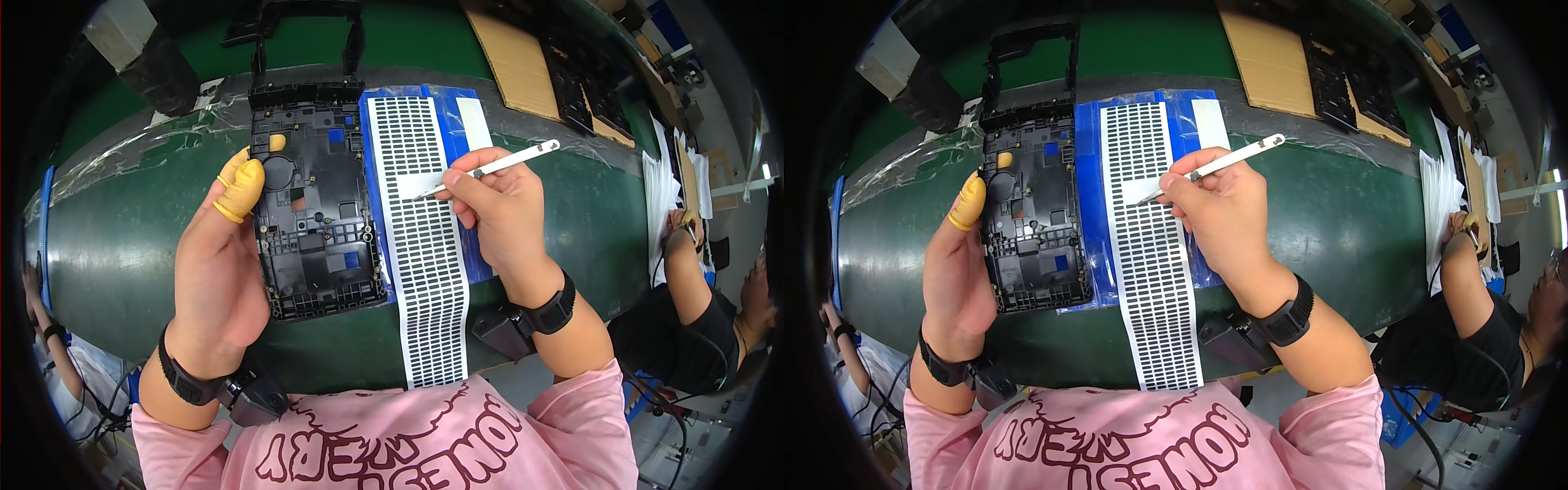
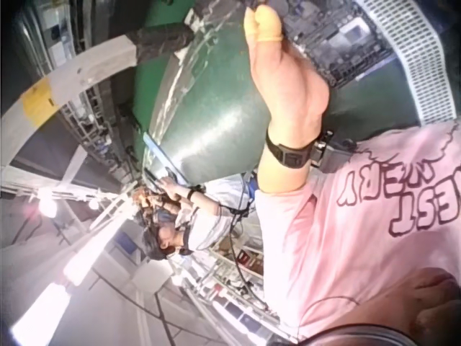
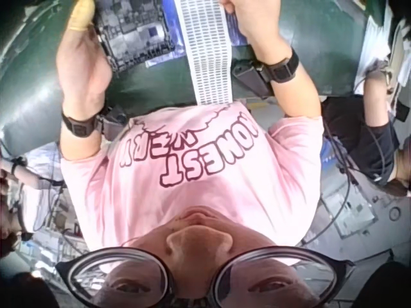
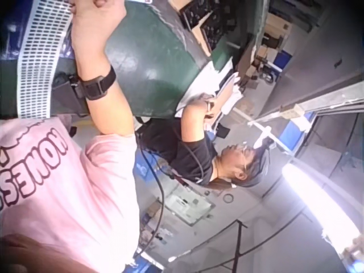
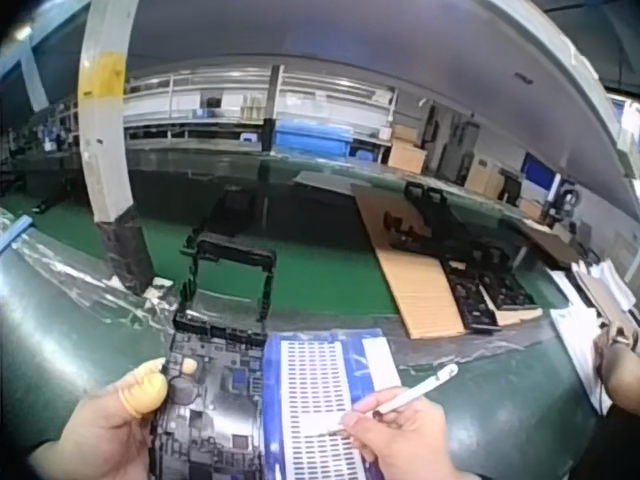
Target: Assembling electronic components by applying adhesive stickers and inserting small parts using tweezers at a factory workstation.
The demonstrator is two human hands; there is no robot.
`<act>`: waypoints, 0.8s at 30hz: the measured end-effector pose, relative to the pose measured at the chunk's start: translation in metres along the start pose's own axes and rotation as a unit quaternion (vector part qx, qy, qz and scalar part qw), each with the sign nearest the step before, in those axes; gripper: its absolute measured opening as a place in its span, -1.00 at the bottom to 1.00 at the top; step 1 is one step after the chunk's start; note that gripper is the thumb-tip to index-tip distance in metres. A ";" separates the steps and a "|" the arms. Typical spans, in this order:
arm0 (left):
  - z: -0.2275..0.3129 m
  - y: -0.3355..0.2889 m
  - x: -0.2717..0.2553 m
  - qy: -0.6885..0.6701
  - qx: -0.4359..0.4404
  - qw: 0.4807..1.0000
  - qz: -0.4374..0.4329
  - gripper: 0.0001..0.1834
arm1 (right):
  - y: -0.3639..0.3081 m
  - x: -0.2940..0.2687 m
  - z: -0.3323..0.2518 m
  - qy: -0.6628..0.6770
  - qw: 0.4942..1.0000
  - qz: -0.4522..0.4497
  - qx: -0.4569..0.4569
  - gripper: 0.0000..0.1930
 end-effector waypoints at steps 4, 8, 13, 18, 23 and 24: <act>-0.001 0.000 -0.004 -0.021 0.000 1.000 0.003 -0.67 | -0.002 0.000 0.000 -0.006 1.000 0.014 0.005 -0.91; -0.001 -0.003 0.000 -0.006 0.049 0.999 -0.002 -0.68 | -0.002 -0.001 0.002 0.002 1.000 0.014 -0.002 -0.91; -0.001 -0.006 0.005 -0.001 0.053 0.999 -0.005 -0.69 | -0.001 0.000 0.001 -0.002 1.000 0.010 -0.008 -0.90; -0.001 -0.008 0.009 -0.009 0.057 0.998 -0.007 -0.70 | -0.001 0.001 0.001 0.006 1.000 0.010 -0.015 -0.91; -0.015 -0.003 0.005 -0.023 0.022 0.998 -0.063 -0.71 | -0.005 -0.002 -0.006 0.068 0.997 -0.027 0.014 -0.91; -0.018 -0.003 0.007 -0.028 0.012 0.998 -0.058 -0.70 | -0.011 0.000 -0.013 0.063 0.997 -0.034 0.013 -0.90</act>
Point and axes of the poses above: each hand's wrist, its own y-axis towards the middle knuckle, its own x-axis out of the palm, z = x × y, the point moved 4 cm from there along y, towards the middle knuckle, and after that the axes turned 5 degrees about x, right-handed, at the moved point
